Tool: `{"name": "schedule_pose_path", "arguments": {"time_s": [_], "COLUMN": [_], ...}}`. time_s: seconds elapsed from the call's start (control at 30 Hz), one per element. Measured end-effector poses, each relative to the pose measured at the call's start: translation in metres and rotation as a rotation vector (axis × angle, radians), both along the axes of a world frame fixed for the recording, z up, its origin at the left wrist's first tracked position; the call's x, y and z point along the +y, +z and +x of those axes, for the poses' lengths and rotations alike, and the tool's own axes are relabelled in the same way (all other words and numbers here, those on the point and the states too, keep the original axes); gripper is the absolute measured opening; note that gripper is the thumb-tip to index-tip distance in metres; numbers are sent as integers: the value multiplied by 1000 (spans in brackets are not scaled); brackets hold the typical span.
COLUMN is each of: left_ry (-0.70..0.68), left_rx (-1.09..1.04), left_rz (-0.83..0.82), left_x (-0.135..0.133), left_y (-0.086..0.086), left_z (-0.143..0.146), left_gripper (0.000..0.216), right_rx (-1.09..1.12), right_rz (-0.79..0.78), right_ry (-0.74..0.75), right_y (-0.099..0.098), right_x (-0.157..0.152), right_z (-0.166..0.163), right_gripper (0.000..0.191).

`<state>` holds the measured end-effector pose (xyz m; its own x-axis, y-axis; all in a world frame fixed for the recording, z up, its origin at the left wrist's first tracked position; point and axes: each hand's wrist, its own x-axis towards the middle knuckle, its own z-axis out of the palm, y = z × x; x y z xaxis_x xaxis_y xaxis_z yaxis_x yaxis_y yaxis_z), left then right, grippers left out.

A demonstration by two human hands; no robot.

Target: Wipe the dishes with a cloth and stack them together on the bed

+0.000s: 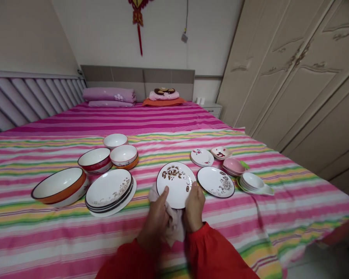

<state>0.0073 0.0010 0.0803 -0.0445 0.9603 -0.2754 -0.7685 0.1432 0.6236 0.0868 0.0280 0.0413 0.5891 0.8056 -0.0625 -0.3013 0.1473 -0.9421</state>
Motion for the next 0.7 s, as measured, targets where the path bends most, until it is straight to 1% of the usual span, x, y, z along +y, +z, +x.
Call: {"name": "schedule_pose_path", "arguments": {"time_s": [0.07,0.1,0.17,0.23,0.3,0.37,0.47,0.53,0.6,0.7], "left_ry": [-6,-4,-6,-19,-55,-84,-97,-103,-93,-97], "left_rx": [-25,-29,-17,12,39,67,127,117,72,14], "left_rz": [-58,-74,-72,-54,-39,-12,60,52,19,-9], "left_x": [-3,-4,-5,-4,0,3,5,3,1,-4], "left_y": [-4,-6,-7,-5,0,6,13,13,9,-1], "left_z": [7,9,10,4,-7,-19,-30,-28,-18,2], "left_gripper": [46,46,48,51,53,57,64,65,61,55], "right_rx": [51,62,79,70,-4,-122,-233,-227,-177,-45], "right_rz": [-27,-27,-10,9,42,99,150,138,104,33], "right_ry": [-3,2,32,97,185,257,302,267,166,9], "right_y": [-6,-5,1,12,25,37,45,43,36,20], "right_x": [0,0,0,0,1,2,3,3,2,0], "right_z": [-5,-5,-1,7,18,30,39,37,30,14], "right_gripper": [40,39,39,39,41,44,48,48,47,40]}}
